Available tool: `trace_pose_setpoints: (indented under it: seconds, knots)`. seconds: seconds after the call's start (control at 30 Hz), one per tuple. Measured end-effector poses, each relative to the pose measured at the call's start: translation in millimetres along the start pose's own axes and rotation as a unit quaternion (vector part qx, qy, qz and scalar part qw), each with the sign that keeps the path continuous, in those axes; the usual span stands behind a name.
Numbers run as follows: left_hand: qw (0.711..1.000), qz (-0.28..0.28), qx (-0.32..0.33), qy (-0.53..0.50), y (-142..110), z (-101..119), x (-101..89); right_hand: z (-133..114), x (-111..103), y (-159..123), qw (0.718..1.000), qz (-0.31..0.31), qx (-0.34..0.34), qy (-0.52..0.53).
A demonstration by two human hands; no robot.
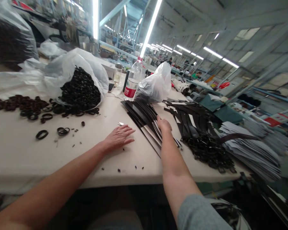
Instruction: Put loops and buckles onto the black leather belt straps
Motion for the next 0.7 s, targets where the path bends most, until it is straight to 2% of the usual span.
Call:
trace_pose_setpoints:
  seconds: [0.1,0.23,0.43,0.53,0.7]
  knots:
    - [1.0,-0.003,-0.013,0.026,-1,-2,0.4,0,2,-17,0.999,0.008,0.034,0.017]
    - [0.998,0.021,-0.029,0.048,-2,-10,-5.4,-1,2,-30,0.999,0.016,0.04,0.03]
    - [0.991,0.049,-0.09,0.083,-7,-36,-14.8,-1,0,-28,0.998,0.027,0.034,0.039]
    - [0.99,0.056,-0.102,0.08,-8,-39,-18.4,-2,0,-25,0.998,0.033,0.025,0.039]
    - [0.988,0.018,-0.127,0.082,-6,-37,-18.5,-10,-3,-34,0.999,0.024,-0.002,0.035]
Point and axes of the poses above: each hand's wrist, its own y-axis towards the middle knuckle, its own x-axis out of the palm, z = x × y, the point moved 10 cm from there along y, towards the middle knuckle, and after that the axes turned 3 degrees about x, right-handed, at the moved point
